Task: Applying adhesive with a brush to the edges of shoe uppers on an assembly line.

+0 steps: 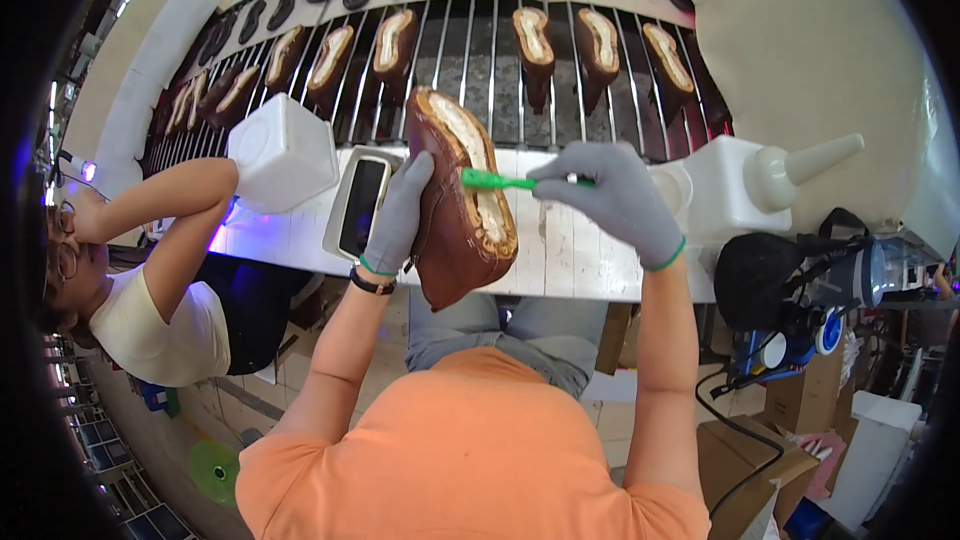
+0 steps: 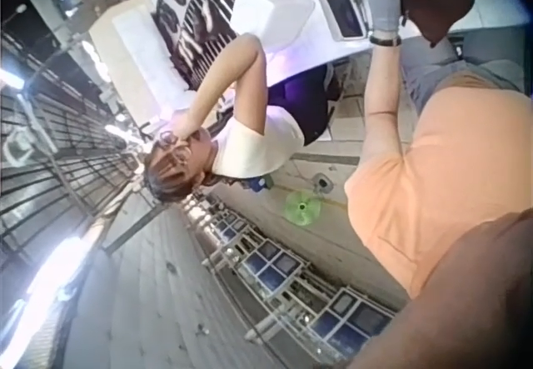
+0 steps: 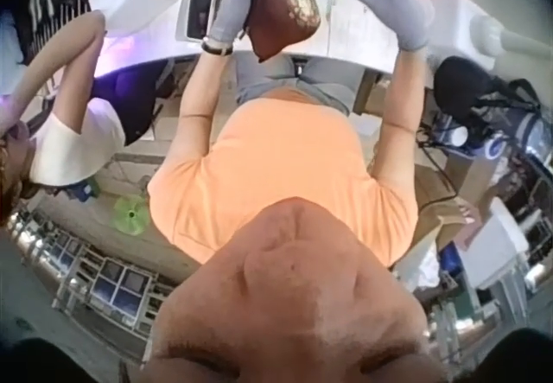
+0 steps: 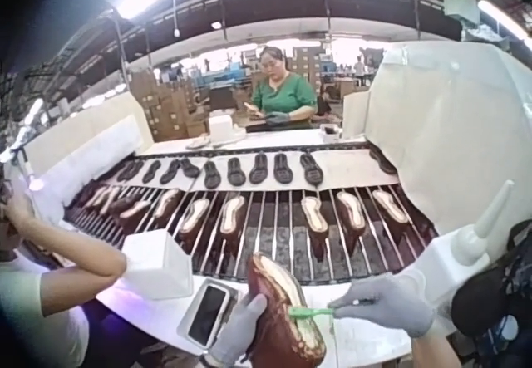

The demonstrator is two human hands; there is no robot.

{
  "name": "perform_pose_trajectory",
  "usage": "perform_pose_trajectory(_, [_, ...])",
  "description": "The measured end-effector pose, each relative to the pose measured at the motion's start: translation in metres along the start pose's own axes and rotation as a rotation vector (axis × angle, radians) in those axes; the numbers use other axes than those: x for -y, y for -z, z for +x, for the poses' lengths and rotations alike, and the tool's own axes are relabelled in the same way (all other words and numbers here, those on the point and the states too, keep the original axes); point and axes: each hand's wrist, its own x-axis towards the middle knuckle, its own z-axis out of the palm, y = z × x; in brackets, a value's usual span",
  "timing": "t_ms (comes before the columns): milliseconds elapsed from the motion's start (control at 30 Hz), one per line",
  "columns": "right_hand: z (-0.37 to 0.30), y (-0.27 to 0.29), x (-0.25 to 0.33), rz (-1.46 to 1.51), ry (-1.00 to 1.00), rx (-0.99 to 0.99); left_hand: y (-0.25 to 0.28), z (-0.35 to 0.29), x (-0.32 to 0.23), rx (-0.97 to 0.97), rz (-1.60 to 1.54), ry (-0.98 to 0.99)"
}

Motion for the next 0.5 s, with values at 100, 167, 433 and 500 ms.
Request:
perform_pose_trajectory(100, [0.001,0.0,-0.001,0.032,0.016,0.071,-0.001,-0.003,0.002,0.034,-0.009,0.069])
perform_pose_trajectory(167, [0.002,0.008,0.001,0.039,0.004,0.181,0.001,-0.002,0.003,0.043,-0.039,0.06])
perform_pose_trajectory(433, [0.003,0.022,0.006,0.114,0.093,0.435,-0.004,-0.004,0.011,0.115,-0.256,0.297])
perform_pose_trajectory(500, [0.005,0.025,0.006,0.127,0.038,0.497,-0.004,-0.007,0.016,0.094,-0.25,0.431])
